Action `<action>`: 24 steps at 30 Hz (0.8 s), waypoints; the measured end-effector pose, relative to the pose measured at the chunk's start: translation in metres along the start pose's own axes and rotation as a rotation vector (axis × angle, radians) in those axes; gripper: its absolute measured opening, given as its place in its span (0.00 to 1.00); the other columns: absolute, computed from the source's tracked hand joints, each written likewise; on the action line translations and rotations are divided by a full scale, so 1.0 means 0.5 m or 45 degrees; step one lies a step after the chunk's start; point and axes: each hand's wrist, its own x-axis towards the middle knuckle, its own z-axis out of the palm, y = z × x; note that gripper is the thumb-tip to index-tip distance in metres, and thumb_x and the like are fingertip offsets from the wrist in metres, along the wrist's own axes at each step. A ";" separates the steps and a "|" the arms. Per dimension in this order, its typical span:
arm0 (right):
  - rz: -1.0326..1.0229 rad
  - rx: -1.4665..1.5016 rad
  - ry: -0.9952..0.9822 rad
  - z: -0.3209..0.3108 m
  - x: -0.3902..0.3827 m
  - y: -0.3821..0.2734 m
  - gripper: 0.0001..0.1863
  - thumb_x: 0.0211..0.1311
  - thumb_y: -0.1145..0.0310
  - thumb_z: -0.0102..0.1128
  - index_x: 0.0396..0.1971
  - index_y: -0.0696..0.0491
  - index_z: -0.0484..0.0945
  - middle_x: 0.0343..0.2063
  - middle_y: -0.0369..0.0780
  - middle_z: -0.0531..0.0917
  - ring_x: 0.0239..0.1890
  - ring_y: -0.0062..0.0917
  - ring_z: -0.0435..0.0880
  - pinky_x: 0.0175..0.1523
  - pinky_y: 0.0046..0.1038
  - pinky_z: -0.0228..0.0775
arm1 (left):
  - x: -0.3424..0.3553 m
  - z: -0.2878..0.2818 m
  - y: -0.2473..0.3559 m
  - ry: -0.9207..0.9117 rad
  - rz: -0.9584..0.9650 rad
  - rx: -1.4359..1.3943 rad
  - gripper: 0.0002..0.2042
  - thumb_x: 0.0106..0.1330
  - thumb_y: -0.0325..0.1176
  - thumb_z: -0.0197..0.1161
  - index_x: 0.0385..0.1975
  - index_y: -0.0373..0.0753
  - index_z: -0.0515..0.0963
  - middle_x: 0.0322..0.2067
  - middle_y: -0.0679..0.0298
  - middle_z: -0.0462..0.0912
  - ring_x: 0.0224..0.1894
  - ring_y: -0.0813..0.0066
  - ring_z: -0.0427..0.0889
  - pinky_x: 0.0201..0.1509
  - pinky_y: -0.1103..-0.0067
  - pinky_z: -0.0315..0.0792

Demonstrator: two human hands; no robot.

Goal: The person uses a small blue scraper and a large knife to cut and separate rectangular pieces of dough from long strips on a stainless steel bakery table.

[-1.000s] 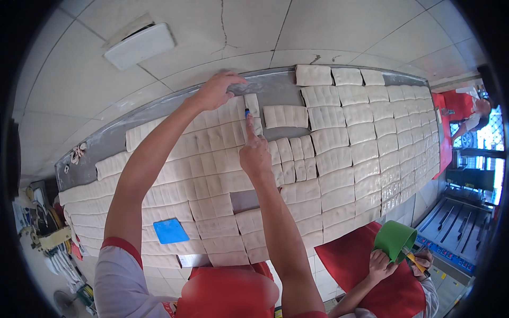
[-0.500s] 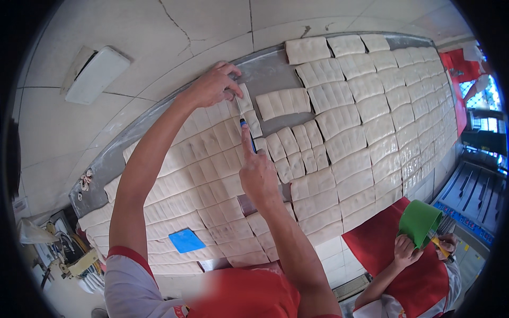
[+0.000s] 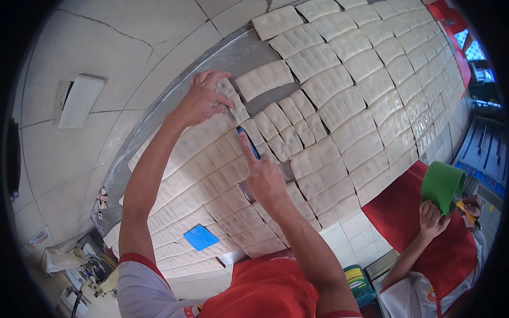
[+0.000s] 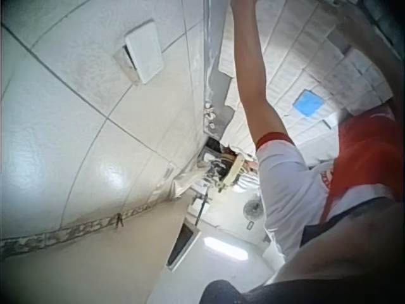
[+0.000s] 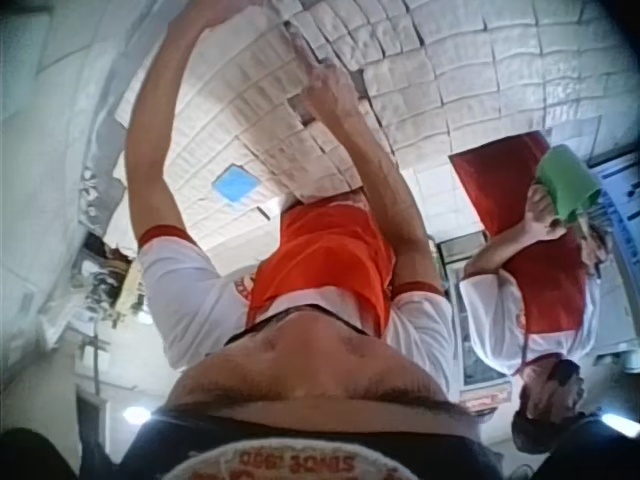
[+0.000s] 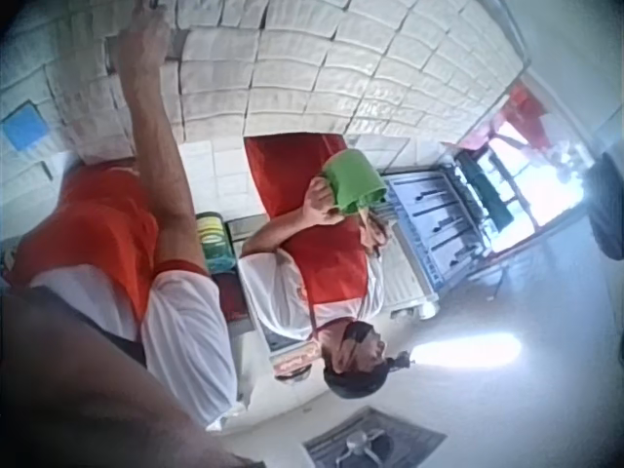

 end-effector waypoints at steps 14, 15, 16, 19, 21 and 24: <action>-0.031 0.019 0.080 0.036 -0.105 0.079 0.46 0.67 0.78 0.50 0.81 0.29 0.46 0.30 0.55 0.78 0.28 0.51 0.85 0.34 0.49 0.79 | -0.034 0.061 0.111 0.063 0.166 0.155 0.12 0.50 0.33 0.78 0.34 0.58 0.91 0.68 0.65 0.68 0.73 0.55 0.58 0.77 0.52 0.45; -0.021 0.025 0.086 0.038 -0.105 0.085 0.46 0.67 0.78 0.50 0.81 0.29 0.46 0.30 0.55 0.78 0.28 0.51 0.85 0.34 0.49 0.79 | -0.039 0.066 0.128 0.057 0.177 0.156 0.12 0.50 0.33 0.78 0.34 0.58 0.91 0.68 0.65 0.68 0.73 0.55 0.58 0.77 0.52 0.45; -0.022 0.025 0.093 0.041 -0.105 0.086 0.47 0.66 0.78 0.50 0.81 0.29 0.46 0.30 0.55 0.78 0.29 0.51 0.85 0.34 0.49 0.79 | -0.050 0.072 0.152 0.025 0.231 0.056 0.11 0.50 0.33 0.78 0.34 0.58 0.91 0.68 0.65 0.68 0.73 0.55 0.58 0.77 0.51 0.45; -0.029 0.025 0.111 0.045 -0.112 0.091 0.49 0.64 0.79 0.51 0.81 0.28 0.46 0.31 0.55 0.78 0.29 0.51 0.85 0.35 0.50 0.79 | -0.054 0.114 0.186 -0.027 0.302 -0.027 0.11 0.49 0.34 0.79 0.33 0.57 0.91 0.68 0.66 0.67 0.73 0.55 0.58 0.77 0.49 0.44; -0.046 0.027 0.120 0.048 -0.135 0.096 0.49 0.63 0.80 0.52 0.80 0.28 0.46 0.31 0.55 0.78 0.30 0.51 0.85 0.36 0.50 0.79 | -0.065 0.126 0.183 -0.043 0.312 -0.001 0.11 0.48 0.35 0.79 0.33 0.57 0.91 0.68 0.65 0.67 0.73 0.55 0.58 0.76 0.48 0.44; 0.001 0.116 0.009 0.055 -0.191 0.122 0.51 0.61 0.81 0.52 0.80 0.26 0.47 0.33 0.54 0.78 0.30 0.50 0.85 0.36 0.50 0.78 | -0.069 0.122 0.191 -0.091 0.252 0.054 0.11 0.48 0.34 0.79 0.32 0.58 0.91 0.68 0.66 0.67 0.74 0.56 0.58 0.77 0.46 0.44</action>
